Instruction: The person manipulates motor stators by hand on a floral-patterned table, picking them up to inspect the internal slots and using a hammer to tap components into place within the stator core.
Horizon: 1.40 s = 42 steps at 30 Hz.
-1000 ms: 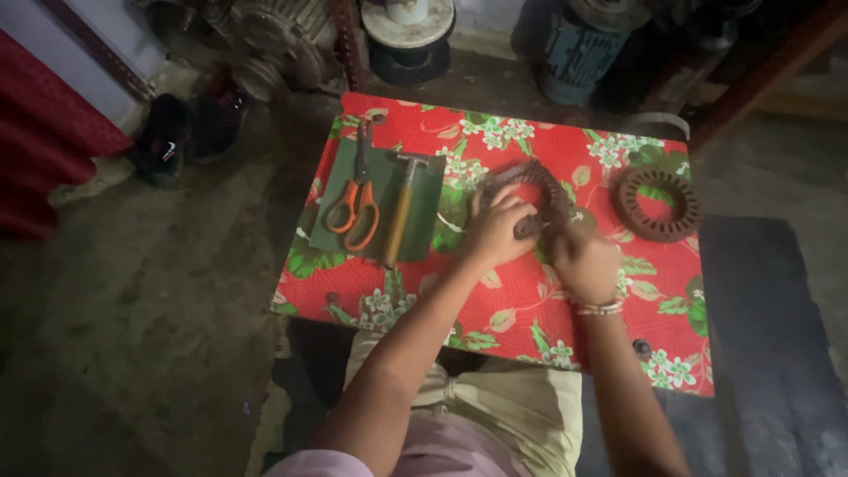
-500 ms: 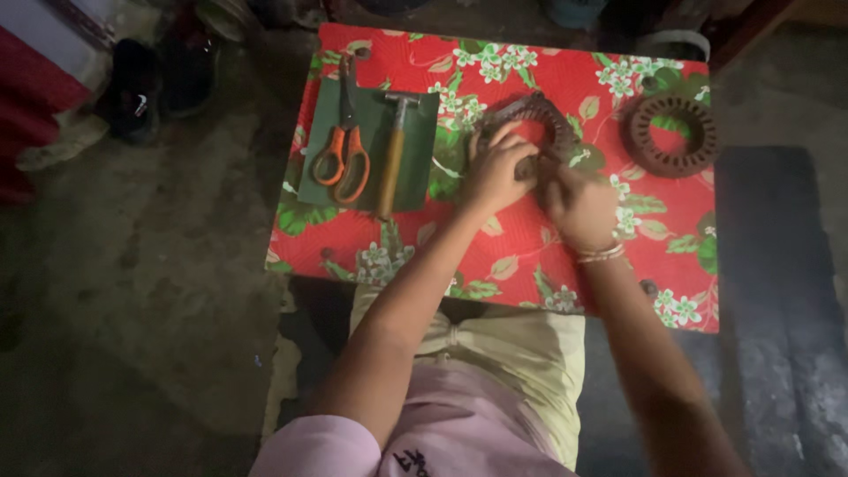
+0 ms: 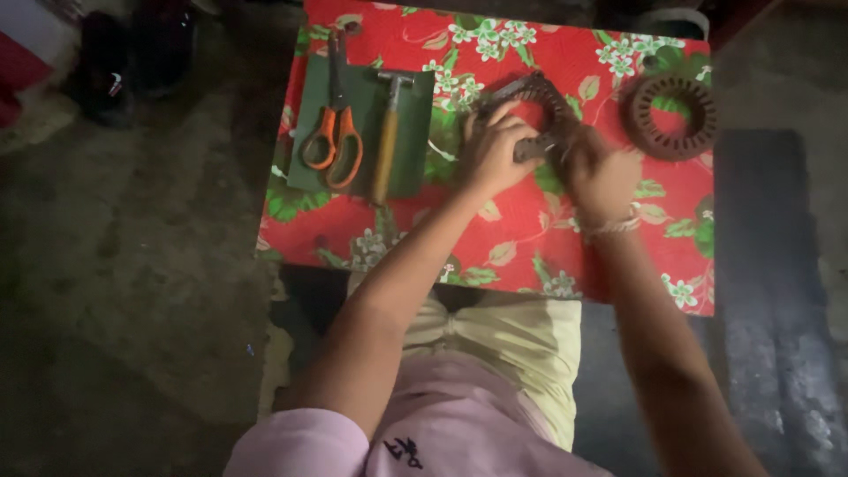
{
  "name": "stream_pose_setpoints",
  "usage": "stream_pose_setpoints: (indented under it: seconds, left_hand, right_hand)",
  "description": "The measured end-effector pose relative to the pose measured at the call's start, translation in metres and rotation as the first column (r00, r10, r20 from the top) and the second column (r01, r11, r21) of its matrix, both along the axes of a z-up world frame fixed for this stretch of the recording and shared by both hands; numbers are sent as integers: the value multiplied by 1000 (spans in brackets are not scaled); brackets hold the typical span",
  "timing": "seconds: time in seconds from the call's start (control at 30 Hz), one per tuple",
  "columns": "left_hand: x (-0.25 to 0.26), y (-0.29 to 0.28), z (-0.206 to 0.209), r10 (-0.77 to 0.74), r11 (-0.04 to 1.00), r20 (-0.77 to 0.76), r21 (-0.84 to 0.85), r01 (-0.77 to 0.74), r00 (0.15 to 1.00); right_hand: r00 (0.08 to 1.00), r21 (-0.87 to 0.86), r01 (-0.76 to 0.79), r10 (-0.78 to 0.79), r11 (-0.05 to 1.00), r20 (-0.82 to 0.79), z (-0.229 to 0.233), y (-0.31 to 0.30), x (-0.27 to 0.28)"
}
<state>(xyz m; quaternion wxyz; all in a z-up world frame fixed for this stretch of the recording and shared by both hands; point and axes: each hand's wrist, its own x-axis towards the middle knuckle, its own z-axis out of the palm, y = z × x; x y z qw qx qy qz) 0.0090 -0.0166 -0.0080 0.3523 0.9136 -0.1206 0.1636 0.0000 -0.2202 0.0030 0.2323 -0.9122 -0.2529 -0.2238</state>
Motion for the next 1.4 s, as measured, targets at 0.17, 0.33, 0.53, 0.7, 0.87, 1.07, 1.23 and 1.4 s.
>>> stream_pose_setpoints:
  seconds: [0.17,0.33,0.53,0.7,0.87,1.07,1.23,1.4]
  left_hand:
    - [2,-2,-8,22,1000,25,6,-22,999]
    - [7,-3,-13,80,996,30,37,-81,996]
    - [1,-1,-7,17,999,3,-51,-17,1000]
    - [-5,5,-5,-47,997,-43,-67,44,998]
    - [-5,4,1,34,997,50,-68,-31,998]
    - [-8,5,2,58,994,95,-99,-48,994]
    - [-5,4,-4,52,990,74,-136,-42,996]
    - [1,3,-10,73,989,195,-144,-45,978]
  right_hand:
    - [1000,-74,-16,14,997,-24,3,6,-5]
    - [999,34,-39,38,999,38,15,29,-11]
    - [985,110,-105,88,988,149,38,46,-38]
    - [994,72,66,-60,995,-87,16,30,-9]
    - [976,-16,-99,100,995,191,8,27,-25]
    - [974,44,-166,157,985,163,9,24,-24]
    - [993,-32,43,-46,999,-108,12,17,-7]
    - [984,80,-19,5,997,177,12,18,-16]
